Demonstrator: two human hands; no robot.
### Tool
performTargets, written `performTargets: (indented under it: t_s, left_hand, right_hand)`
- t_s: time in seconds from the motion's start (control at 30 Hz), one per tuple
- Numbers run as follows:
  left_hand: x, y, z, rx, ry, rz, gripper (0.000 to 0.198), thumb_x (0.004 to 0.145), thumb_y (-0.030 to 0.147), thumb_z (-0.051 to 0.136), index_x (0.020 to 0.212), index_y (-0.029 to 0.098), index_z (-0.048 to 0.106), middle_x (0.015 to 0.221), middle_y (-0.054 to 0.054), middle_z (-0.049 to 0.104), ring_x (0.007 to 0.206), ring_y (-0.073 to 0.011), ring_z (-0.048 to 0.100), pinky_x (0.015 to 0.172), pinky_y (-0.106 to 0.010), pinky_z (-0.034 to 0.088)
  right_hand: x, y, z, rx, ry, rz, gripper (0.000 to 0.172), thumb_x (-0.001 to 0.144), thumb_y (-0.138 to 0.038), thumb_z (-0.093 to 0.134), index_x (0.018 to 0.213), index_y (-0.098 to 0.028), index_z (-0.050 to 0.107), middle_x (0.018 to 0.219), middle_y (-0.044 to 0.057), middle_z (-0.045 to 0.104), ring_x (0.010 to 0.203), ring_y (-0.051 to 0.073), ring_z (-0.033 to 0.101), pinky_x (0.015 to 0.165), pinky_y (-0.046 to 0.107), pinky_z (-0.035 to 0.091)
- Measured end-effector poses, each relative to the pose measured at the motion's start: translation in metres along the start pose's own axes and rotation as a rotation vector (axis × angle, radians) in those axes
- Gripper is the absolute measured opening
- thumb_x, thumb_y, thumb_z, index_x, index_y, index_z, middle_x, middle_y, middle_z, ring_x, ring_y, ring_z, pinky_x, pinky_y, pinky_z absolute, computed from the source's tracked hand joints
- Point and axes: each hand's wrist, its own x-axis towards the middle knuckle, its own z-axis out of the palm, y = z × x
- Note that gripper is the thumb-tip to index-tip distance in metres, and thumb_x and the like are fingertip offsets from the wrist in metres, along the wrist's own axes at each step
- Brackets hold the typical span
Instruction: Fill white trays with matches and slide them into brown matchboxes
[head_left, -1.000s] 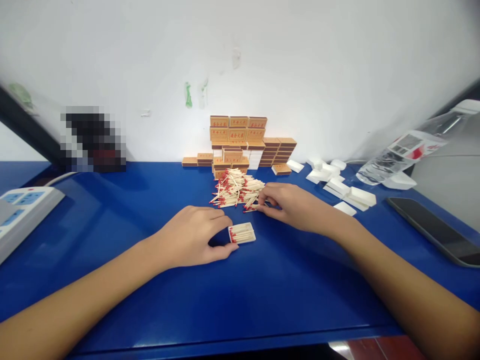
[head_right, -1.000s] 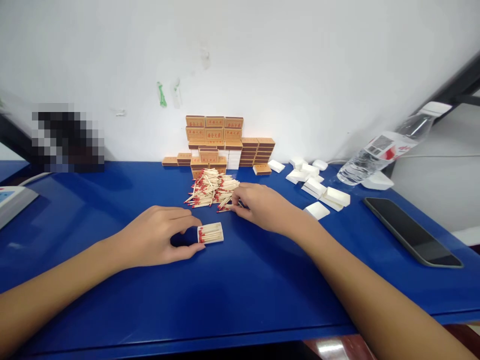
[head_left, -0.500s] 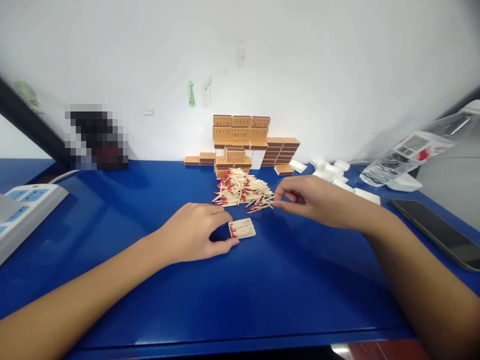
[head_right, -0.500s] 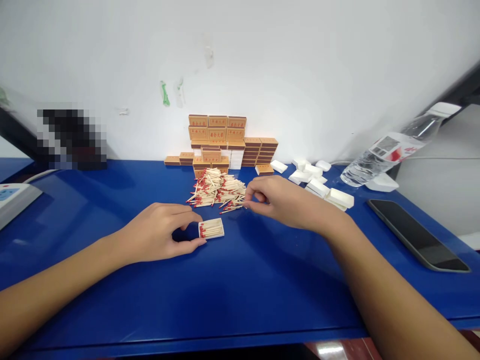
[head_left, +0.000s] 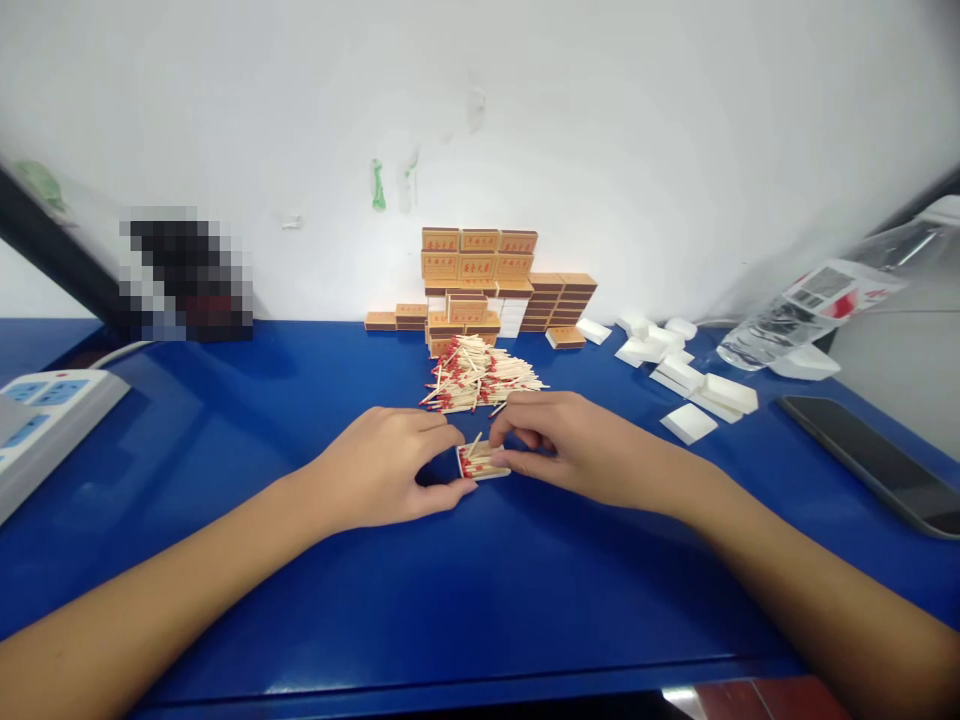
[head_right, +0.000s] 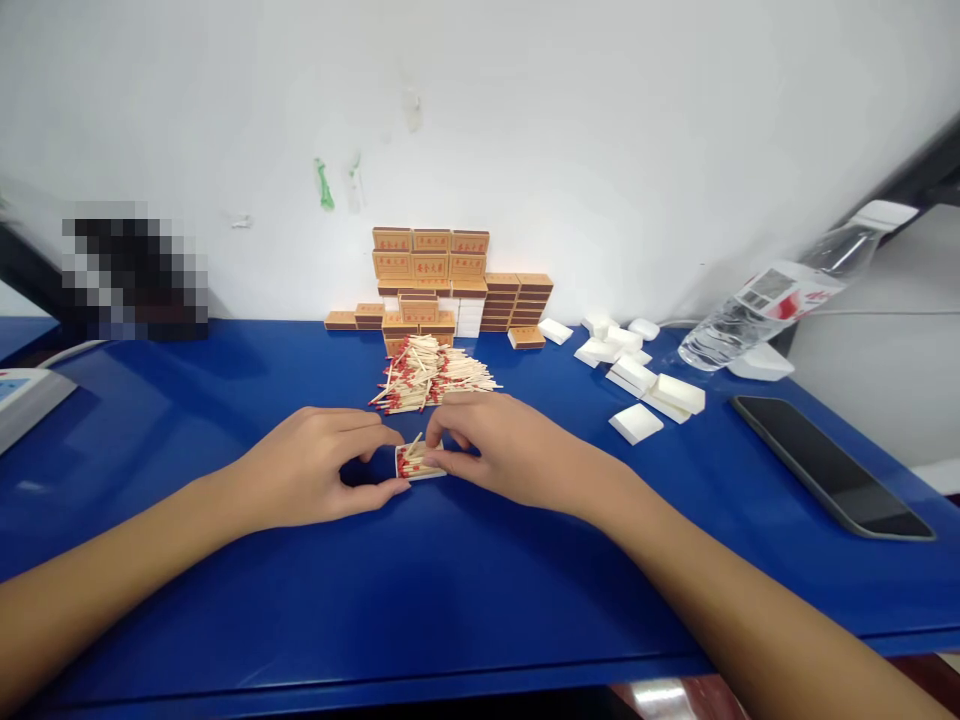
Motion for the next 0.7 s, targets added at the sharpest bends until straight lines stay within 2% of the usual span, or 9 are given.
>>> performTargets:
  t_s: [0.1, 0.2, 0.37, 0.7]
  left_hand:
    - [0.000, 0.000, 0.001, -0.002, -0.013, 0.007, 0.028, 0.097, 0.044, 0.067, 0.103, 0.018, 0.074, 0.083, 0.000, 0.071, 0.075, -0.0176, 0.068, 0.068, -0.030, 0.048]
    - [0.000, 0.000, 0.001, 0.003, -0.010, 0.025, 0.028, 0.097, 0.045, 0.066, 0.102, 0.018, 0.073, 0.084, -0.001, 0.071, 0.075, -0.0177, 0.068, 0.068, -0.031, 0.048]
    - [0.001, 0.000, 0.001, 0.022, 0.000, 0.036, 0.028, 0.097, 0.045, 0.066, 0.098, 0.017, 0.073, 0.080, 0.000, 0.069, 0.073, -0.0177, 0.067, 0.066, -0.031, 0.047]
    - [0.000, 0.001, 0.000, 0.034, 0.007, 0.008, 0.030, 0.098, 0.047, 0.065, 0.099, 0.017, 0.073, 0.081, -0.001, 0.070, 0.074, -0.0177, 0.067, 0.066, -0.031, 0.048]
  right_hand:
    - [0.000, 0.000, 0.001, 0.021, 0.081, -0.017, 0.011, 0.101, -0.027, 0.065, 0.107, -0.020, 0.070, 0.083, 0.000, 0.059, 0.075, 0.014, 0.054, 0.068, 0.028, 0.039]
    - [0.000, 0.000, 0.006, 0.021, 0.125, -0.050, 0.017, 0.102, -0.023, 0.063, 0.118, -0.019, 0.068, 0.094, 0.003, 0.062, 0.081, 0.015, 0.057, 0.071, 0.028, 0.042]
    - [0.001, 0.001, 0.010, -0.036, 0.080, -0.040, 0.007, 0.100, -0.018, 0.062, 0.096, -0.018, 0.068, 0.096, 0.003, 0.061, 0.077, 0.014, 0.056, 0.068, 0.028, 0.041]
    - [-0.005, -0.002, -0.006, 0.010, -0.066, 0.007, 0.004, 0.099, -0.022, 0.064, 0.098, -0.020, 0.068, 0.095, 0.003, 0.065, 0.080, 0.016, 0.057, 0.071, 0.030, 0.042]
